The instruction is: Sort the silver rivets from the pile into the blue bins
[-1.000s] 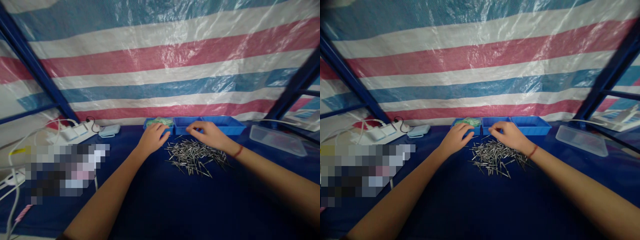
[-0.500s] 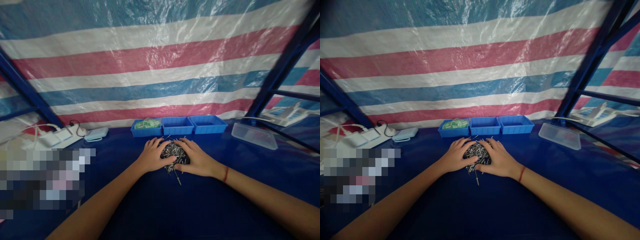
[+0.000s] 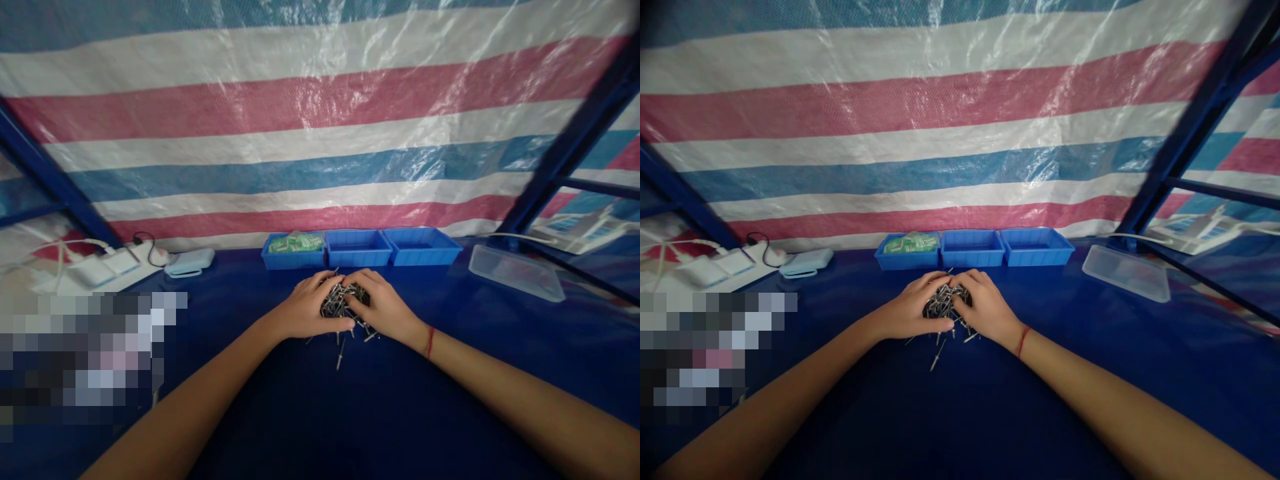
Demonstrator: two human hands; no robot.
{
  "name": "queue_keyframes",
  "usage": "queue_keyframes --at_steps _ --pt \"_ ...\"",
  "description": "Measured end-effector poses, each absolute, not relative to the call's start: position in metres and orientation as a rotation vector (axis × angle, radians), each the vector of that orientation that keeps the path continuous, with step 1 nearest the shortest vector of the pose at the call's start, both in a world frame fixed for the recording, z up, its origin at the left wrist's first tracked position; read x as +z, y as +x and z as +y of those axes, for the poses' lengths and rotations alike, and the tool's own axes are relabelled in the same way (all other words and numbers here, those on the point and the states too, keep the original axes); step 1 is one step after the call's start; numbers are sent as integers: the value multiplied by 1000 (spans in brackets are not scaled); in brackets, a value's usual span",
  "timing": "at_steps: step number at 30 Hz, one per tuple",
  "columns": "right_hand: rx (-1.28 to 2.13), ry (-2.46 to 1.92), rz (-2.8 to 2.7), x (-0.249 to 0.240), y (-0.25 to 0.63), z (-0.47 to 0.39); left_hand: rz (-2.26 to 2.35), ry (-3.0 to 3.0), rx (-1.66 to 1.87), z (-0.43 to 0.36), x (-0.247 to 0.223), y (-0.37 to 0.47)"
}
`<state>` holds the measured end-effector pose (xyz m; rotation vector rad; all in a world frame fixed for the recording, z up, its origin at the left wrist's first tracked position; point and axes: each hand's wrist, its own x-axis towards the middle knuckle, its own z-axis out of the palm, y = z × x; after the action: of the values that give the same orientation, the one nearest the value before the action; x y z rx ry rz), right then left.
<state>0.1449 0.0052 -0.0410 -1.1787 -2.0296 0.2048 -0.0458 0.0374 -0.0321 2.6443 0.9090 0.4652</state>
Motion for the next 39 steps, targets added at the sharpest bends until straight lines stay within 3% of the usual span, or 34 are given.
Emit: queue_keyframes --at_steps 8,17,39 --pt "273 -1169 -1944 -39 153 2 907 2660 494 35 -32 -44" --pt "162 -1147 -1808 -33 151 -9 876 2737 1106 32 -35 -30" --pt "323 -1041 -1692 -24 146 -19 892 2632 1264 21 -28 -23"
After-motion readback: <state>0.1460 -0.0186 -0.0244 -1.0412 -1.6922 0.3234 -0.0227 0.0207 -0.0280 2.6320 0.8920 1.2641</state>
